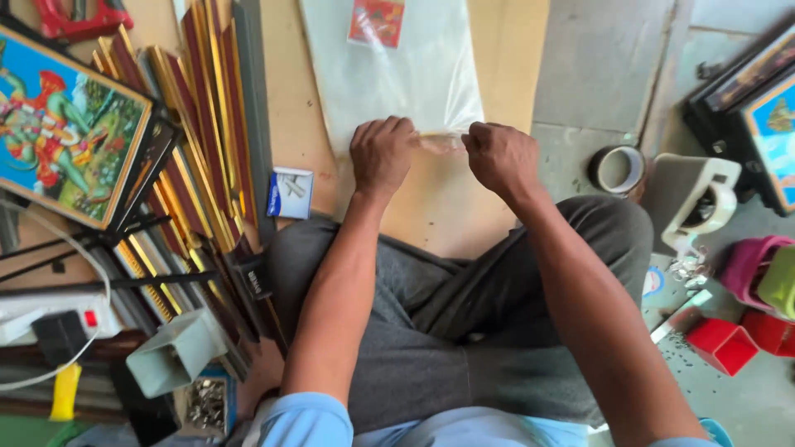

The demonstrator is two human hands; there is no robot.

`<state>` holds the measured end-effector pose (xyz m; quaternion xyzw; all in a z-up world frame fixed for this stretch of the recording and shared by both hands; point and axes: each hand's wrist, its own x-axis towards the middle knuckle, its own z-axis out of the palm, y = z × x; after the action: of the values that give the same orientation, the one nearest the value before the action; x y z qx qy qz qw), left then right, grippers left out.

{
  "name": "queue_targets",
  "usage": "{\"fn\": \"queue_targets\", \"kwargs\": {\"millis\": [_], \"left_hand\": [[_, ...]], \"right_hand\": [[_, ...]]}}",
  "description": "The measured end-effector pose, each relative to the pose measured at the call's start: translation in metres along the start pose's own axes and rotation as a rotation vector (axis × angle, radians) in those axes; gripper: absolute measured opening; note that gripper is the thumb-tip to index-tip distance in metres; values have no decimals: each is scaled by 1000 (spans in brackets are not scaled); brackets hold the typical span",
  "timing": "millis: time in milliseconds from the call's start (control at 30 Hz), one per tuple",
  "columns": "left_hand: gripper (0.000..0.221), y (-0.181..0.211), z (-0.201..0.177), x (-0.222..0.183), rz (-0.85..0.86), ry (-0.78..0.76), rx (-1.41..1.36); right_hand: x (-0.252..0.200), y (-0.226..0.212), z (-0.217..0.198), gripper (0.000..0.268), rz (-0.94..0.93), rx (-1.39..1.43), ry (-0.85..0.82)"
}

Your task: The person wraps a framed picture in a plastic bag and sets it aside, then places another frame face-down on their lap. They measure the frame's back with a steel ruler, mark the position, drill a pilot hole with a cordless drill, and drive in a metal D-ring hanger with the drill before setting the finished frame aside.

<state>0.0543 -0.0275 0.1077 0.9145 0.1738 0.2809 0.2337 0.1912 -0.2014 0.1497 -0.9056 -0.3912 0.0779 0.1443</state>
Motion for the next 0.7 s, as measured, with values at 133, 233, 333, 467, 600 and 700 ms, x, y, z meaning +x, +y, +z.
{"fn": "queue_targets", "kwargs": {"millis": [133, 233, 333, 467, 600, 700], "left_hand": [[8, 4, 0, 2, -59, 47, -58], [8, 5, -3, 2, -96, 53, -99], [6, 5, -6, 4, -113, 40, -116], [7, 8, -10, 5, -121, 26, -128], [9, 5, 1, 7, -75, 21, -170], [8, 0, 15, -22, -104, -13, -189]], "right_hand": [[0, 20, -35, 24, -26, -103, 48], [-2, 32, -40, 29, 64, -132, 22], [-2, 33, -46, 30, 187, -116, 6], [-2, 43, -40, 29, 243, -129, 38], [-10, 31, -36, 17, 75, -240, 161], [-29, 13, -32, 28, -246, -351, 189]]}}
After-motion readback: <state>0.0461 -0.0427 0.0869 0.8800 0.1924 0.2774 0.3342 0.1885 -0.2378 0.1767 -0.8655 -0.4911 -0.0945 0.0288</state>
